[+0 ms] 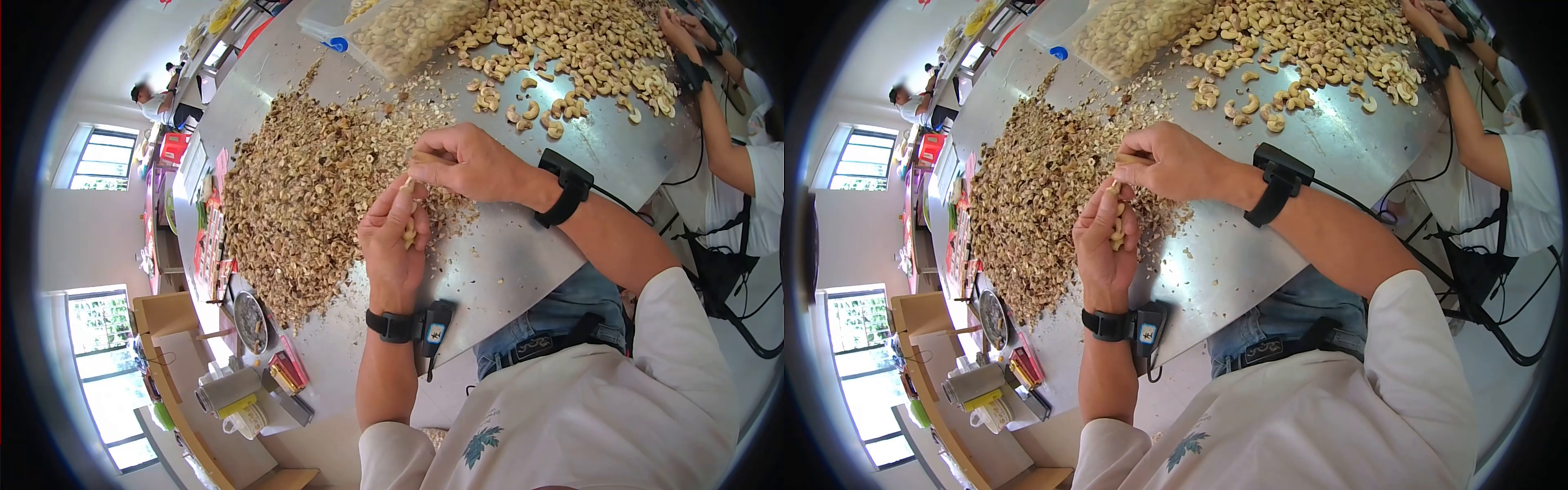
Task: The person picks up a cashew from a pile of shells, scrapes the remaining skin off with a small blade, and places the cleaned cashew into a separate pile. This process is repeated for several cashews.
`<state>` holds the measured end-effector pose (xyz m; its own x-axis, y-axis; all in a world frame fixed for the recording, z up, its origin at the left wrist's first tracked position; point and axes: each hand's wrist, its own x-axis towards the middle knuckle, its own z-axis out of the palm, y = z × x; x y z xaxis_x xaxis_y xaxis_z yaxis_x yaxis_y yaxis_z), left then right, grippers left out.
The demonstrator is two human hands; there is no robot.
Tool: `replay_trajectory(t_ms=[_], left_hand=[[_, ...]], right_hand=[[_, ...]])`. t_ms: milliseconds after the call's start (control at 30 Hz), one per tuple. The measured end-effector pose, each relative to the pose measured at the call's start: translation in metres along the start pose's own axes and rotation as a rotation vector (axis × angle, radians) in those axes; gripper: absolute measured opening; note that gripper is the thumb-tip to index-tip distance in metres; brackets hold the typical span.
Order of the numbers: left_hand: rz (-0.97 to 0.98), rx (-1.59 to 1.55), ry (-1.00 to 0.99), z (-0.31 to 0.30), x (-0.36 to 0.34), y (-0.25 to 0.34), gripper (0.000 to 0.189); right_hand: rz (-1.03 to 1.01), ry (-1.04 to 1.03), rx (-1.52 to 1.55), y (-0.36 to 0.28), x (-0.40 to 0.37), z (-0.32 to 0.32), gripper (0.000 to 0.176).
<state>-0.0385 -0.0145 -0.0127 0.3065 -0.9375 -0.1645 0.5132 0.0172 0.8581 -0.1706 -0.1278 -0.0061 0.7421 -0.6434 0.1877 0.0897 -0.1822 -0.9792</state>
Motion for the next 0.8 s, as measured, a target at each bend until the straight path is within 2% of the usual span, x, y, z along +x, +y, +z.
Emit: replay_trajectory(t_ms=[100, 200, 300, 533, 800], left_hand=[[-0.007, -0.094, 0.002, 0.004, -0.001, 0.005, 0.027], [-0.013, -0.133, -0.105, -0.007, 0.002, 0.004, 0.024], [0.024, -0.101, 0.041, -0.003, 0.001, 0.006, 0.028], [0.059, -0.186, -0.027, -0.008, 0.003, 0.009, 0.025], [0.060, -0.200, -0.046, -0.010, 0.004, 0.008, 0.023]], right_hand=[[0.004, -0.035, 0.039, -0.005, -0.001, -0.001, 0.017], [-0.041, -0.140, 0.028, -0.002, 0.000, -0.001, 0.019], [0.001, -0.216, 0.004, -0.016, -0.003, -0.003, 0.023], [-0.025, -0.348, -0.103, -0.007, -0.002, -0.009, 0.029], [0.040, -0.419, -0.030, -0.008, -0.003, -0.010, 0.032]])
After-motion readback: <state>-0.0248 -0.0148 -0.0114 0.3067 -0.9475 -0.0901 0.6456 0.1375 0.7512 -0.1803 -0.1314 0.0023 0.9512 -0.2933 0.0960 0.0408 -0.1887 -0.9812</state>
